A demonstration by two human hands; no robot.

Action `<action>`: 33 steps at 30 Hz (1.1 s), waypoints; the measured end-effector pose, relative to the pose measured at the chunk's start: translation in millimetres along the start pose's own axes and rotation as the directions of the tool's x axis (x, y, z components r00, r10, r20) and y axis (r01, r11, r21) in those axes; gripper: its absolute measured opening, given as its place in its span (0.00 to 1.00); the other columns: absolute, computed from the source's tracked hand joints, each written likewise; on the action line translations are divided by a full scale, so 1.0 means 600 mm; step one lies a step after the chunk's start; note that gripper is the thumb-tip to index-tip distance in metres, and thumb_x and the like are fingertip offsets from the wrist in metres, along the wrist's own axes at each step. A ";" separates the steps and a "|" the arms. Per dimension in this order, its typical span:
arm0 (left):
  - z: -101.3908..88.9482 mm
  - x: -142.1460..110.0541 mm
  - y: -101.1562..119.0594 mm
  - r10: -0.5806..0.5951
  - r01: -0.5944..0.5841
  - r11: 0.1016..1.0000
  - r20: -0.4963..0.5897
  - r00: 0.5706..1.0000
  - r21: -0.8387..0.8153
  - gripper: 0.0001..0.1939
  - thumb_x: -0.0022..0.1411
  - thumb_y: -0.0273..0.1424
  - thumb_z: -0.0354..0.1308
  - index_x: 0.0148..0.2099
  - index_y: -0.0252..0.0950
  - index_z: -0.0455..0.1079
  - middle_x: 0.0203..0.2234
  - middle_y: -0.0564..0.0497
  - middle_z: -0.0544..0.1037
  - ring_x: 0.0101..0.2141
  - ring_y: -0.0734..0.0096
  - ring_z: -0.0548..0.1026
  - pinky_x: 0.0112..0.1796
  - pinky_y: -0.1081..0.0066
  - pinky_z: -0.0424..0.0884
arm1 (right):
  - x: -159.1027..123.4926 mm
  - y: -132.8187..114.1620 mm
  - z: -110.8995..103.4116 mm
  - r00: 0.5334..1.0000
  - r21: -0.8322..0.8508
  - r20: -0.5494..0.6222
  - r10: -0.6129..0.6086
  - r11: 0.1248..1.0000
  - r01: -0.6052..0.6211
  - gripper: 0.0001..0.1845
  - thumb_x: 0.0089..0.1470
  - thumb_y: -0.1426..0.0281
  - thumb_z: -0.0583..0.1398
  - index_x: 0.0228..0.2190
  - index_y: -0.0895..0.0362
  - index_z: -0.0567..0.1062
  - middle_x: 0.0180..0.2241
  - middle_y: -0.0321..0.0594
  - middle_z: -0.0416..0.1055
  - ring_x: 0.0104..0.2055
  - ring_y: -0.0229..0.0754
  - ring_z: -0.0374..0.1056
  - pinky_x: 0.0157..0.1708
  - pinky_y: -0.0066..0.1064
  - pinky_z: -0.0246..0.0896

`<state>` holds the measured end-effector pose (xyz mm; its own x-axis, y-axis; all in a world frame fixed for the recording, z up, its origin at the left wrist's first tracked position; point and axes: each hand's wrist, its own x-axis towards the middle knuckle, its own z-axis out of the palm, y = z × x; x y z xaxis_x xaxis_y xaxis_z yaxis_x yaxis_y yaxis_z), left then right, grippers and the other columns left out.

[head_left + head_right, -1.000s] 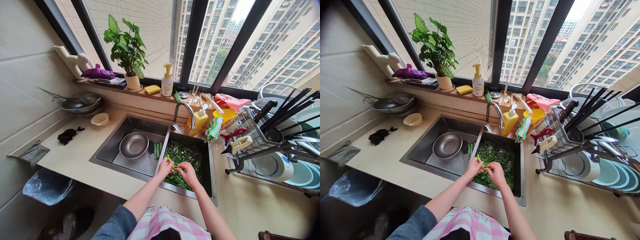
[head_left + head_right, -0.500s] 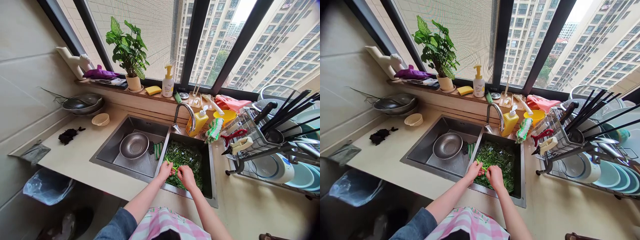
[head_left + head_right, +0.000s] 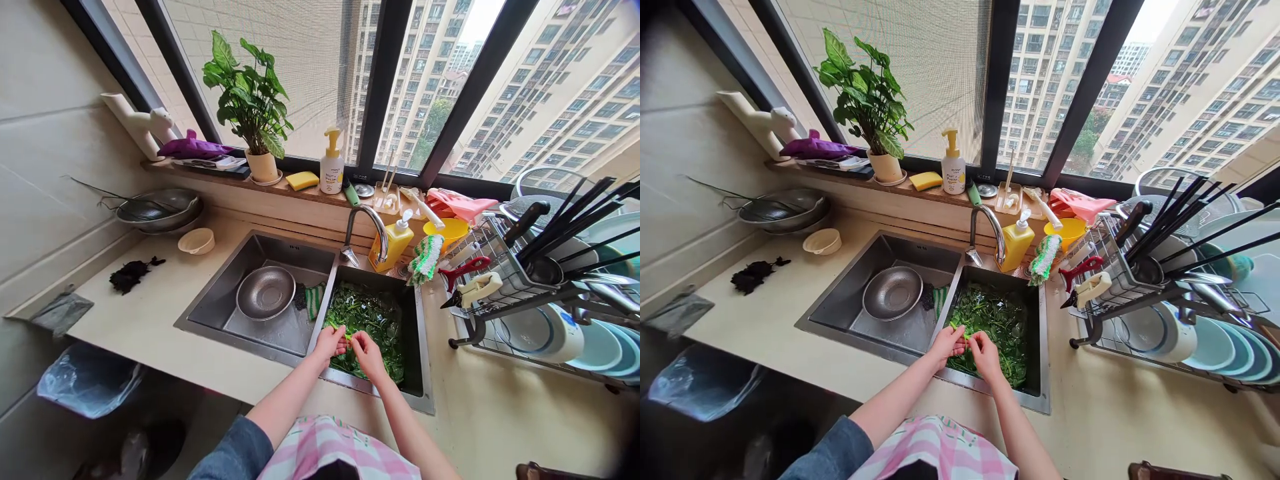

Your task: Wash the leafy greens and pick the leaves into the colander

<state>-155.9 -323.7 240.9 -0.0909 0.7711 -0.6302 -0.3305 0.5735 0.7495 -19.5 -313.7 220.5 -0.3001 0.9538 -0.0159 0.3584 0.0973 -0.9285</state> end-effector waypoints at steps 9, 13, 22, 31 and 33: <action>-0.005 0.011 -0.023 0.054 -0.048 0.997 -0.099 0.994 0.056 0.19 0.42 0.42 0.64 0.27 0.32 0.66 0.17 0.57 0.68 0.17 0.82 0.65 0.18 0.80 0.61 | -0.016 -0.008 0.003 0.999 -0.571 0.031 -0.042 0.819 0.052 0.09 0.52 0.71 0.47 0.26 0.55 0.65 0.23 0.35 0.65 0.24 0.36 0.58 0.24 0.25 0.44; 0.000 0.016 -0.036 0.099 -0.094 0.994 -0.091 0.991 0.057 0.19 0.40 0.41 0.65 0.27 0.30 0.68 0.15 0.56 0.68 0.17 0.81 0.65 0.18 0.79 0.61 | -0.016 0.019 0.021 0.998 -0.492 -0.050 0.042 0.869 -0.062 0.09 0.51 0.70 0.46 0.26 0.54 0.63 0.20 0.32 0.62 0.20 0.35 0.54 0.21 0.26 0.41; 0.002 0.019 -0.049 0.178 -0.176 0.984 -0.096 0.979 0.032 0.16 0.41 0.39 0.64 0.26 0.32 0.67 0.14 0.57 0.67 0.17 0.80 0.65 0.20 0.78 0.62 | 0.008 0.064 0.039 0.904 0.126 -0.160 0.398 0.916 -0.381 0.14 0.49 0.61 0.44 0.19 0.53 0.60 0.12 0.29 0.53 0.15 0.35 0.51 0.16 0.26 0.48; -0.022 0.018 -0.031 0.223 -0.223 0.971 0.010 0.975 0.086 0.07 0.43 0.27 0.62 0.28 0.32 0.68 0.19 0.55 0.70 0.20 0.80 0.68 0.23 0.79 0.65 | 0.007 0.020 -0.014 0.999 -0.098 -0.050 -0.023 0.995 0.018 0.11 0.49 0.63 0.54 0.31 0.56 0.71 0.33 0.40 0.69 0.34 0.40 0.65 0.33 0.29 0.59; -0.018 0.018 -0.030 0.211 -0.211 0.975 0.005 0.977 0.073 0.07 0.43 0.25 0.61 0.28 0.32 0.67 0.20 0.55 0.70 0.21 0.80 0.69 0.24 0.78 0.66 | 0.005 0.005 -0.011 0.988 -0.241 0.075 -0.133 0.959 0.147 0.09 0.50 0.67 0.53 0.32 0.54 0.72 0.36 0.40 0.69 0.37 0.40 0.65 0.36 0.29 0.58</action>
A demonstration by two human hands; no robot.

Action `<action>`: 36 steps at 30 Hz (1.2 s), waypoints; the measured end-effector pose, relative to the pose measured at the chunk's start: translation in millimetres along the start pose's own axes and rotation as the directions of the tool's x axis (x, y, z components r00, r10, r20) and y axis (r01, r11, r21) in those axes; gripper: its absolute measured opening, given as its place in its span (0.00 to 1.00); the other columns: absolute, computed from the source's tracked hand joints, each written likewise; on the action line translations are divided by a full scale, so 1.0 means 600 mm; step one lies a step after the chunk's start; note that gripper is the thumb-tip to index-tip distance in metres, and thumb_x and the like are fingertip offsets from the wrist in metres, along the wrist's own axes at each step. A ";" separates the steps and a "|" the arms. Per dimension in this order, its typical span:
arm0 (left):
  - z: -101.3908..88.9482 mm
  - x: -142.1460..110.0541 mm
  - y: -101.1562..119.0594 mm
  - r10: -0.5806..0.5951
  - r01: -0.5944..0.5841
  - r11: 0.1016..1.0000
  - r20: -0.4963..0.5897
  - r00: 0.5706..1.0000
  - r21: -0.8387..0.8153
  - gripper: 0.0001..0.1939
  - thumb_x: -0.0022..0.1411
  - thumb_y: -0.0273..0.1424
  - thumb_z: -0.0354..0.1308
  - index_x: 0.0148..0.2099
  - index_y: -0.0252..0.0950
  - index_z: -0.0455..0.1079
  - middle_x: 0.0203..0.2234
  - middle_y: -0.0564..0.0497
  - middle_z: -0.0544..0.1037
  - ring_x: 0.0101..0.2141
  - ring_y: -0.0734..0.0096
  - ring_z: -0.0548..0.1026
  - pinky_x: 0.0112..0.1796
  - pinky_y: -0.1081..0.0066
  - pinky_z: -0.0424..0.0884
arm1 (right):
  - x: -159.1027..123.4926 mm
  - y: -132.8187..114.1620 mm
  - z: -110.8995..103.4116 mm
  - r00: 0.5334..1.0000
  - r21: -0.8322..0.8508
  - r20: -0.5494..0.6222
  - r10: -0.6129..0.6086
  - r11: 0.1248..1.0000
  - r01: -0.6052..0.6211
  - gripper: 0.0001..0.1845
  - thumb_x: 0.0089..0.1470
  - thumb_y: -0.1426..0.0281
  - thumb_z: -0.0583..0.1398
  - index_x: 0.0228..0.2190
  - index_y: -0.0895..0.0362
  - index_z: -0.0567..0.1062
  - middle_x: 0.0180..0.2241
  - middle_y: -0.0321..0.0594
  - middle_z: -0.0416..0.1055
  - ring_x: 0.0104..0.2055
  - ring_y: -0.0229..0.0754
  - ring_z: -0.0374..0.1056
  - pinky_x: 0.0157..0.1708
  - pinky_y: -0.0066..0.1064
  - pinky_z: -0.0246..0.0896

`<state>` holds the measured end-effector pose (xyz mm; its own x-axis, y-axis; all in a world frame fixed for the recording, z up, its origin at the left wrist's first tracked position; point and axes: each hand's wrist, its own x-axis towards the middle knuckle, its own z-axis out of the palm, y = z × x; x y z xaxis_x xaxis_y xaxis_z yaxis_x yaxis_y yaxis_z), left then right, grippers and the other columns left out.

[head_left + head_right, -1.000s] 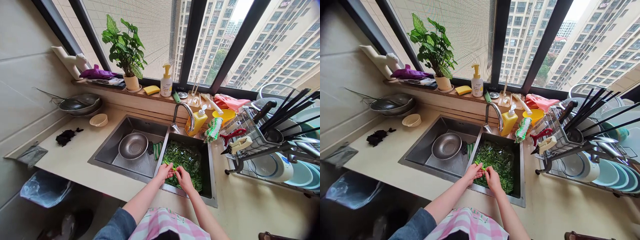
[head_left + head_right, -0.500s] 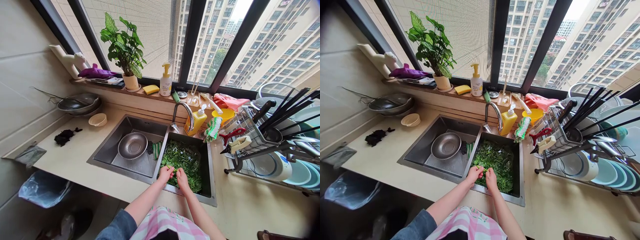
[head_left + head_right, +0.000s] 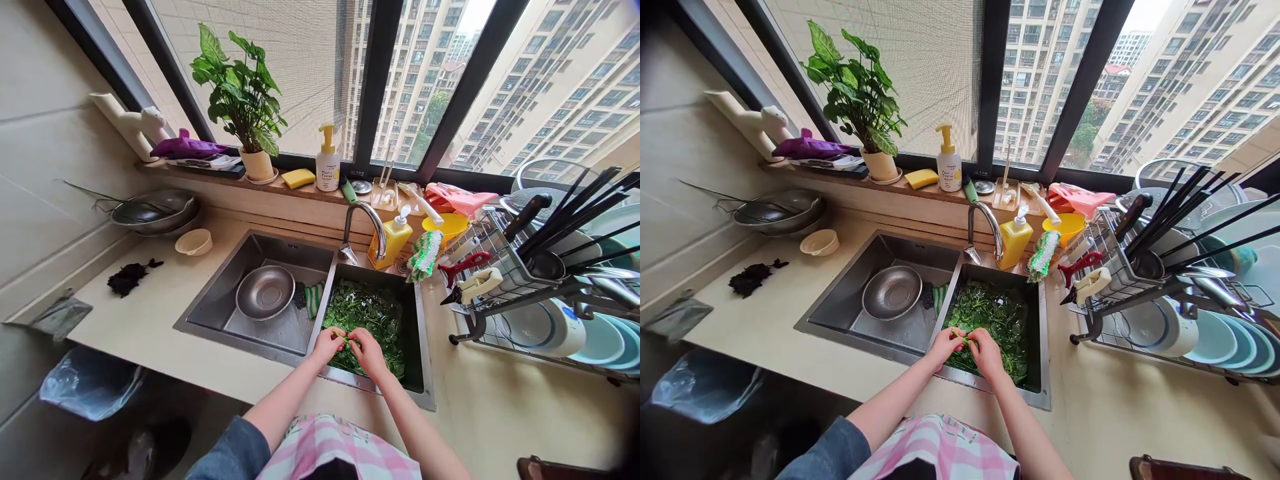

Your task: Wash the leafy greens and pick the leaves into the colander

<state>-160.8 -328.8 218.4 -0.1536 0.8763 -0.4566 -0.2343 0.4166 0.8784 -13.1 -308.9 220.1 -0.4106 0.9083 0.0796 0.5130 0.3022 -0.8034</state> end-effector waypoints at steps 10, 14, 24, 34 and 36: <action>0.009 -0.003 -0.018 -0.048 0.042 0.991 -0.045 0.998 -0.130 0.10 0.43 0.29 0.65 0.28 0.31 0.67 0.20 0.53 0.73 0.22 0.76 0.73 0.27 0.76 0.70 | 0.000 0.002 0.023 0.993 -0.326 0.033 0.114 0.940 -0.097 0.08 0.51 0.74 0.50 0.27 0.56 0.69 0.27 0.39 0.68 0.28 0.37 0.63 0.27 0.25 0.49; 0.014 -0.003 -0.028 -0.032 0.020 0.984 -0.063 0.998 -0.178 0.12 0.41 0.31 0.67 0.28 0.31 0.68 0.20 0.51 0.75 0.23 0.75 0.74 0.28 0.74 0.71 | 0.004 0.019 0.052 0.949 0.019 -0.089 0.301 0.953 -0.301 0.06 0.45 0.70 0.52 0.21 0.56 0.67 0.20 0.34 0.65 0.23 0.36 0.58 0.24 0.25 0.47; 0.002 -0.003 -0.028 0.045 -0.051 0.994 -0.063 0.997 -0.092 0.11 0.43 0.32 0.64 0.28 0.32 0.69 0.23 0.51 0.75 0.25 0.74 0.74 0.30 0.73 0.72 | 0.007 0.055 0.048 0.775 0.482 -0.061 0.629 0.698 -0.529 0.14 0.44 0.59 0.51 0.17 0.55 0.62 0.12 0.32 0.60 0.13 0.33 0.51 0.13 0.25 0.47; 0.008 0.011 -0.006 0.080 -0.085 0.995 0.091 0.993 0.049 0.10 0.43 0.30 0.62 0.28 0.34 0.65 0.21 0.54 0.72 0.20 0.78 0.69 0.26 0.74 0.68 | 0.011 0.011 -0.005 0.978 0.203 0.137 0.159 0.962 -0.184 0.14 0.50 0.63 0.50 0.30 0.55 0.73 0.20 0.32 0.67 0.21 0.35 0.58 0.23 0.25 0.51; 0.005 0.015 -0.004 0.109 -0.120 0.988 0.102 0.989 0.102 0.08 0.42 0.29 0.61 0.27 0.34 0.66 0.18 0.56 0.69 0.20 0.77 0.68 0.25 0.75 0.67 | 0.011 0.003 -0.008 0.980 0.139 0.183 0.083 0.984 -0.109 0.15 0.50 0.65 0.49 0.27 0.55 0.74 0.20 0.33 0.66 0.22 0.35 0.57 0.24 0.25 0.49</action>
<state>-158.7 -321.0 212.5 -0.0795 0.9367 -0.3410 -0.1150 0.3312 0.9365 -11.5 -300.9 222.2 -0.4975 0.8621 -0.0965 0.4447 0.1579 -0.8817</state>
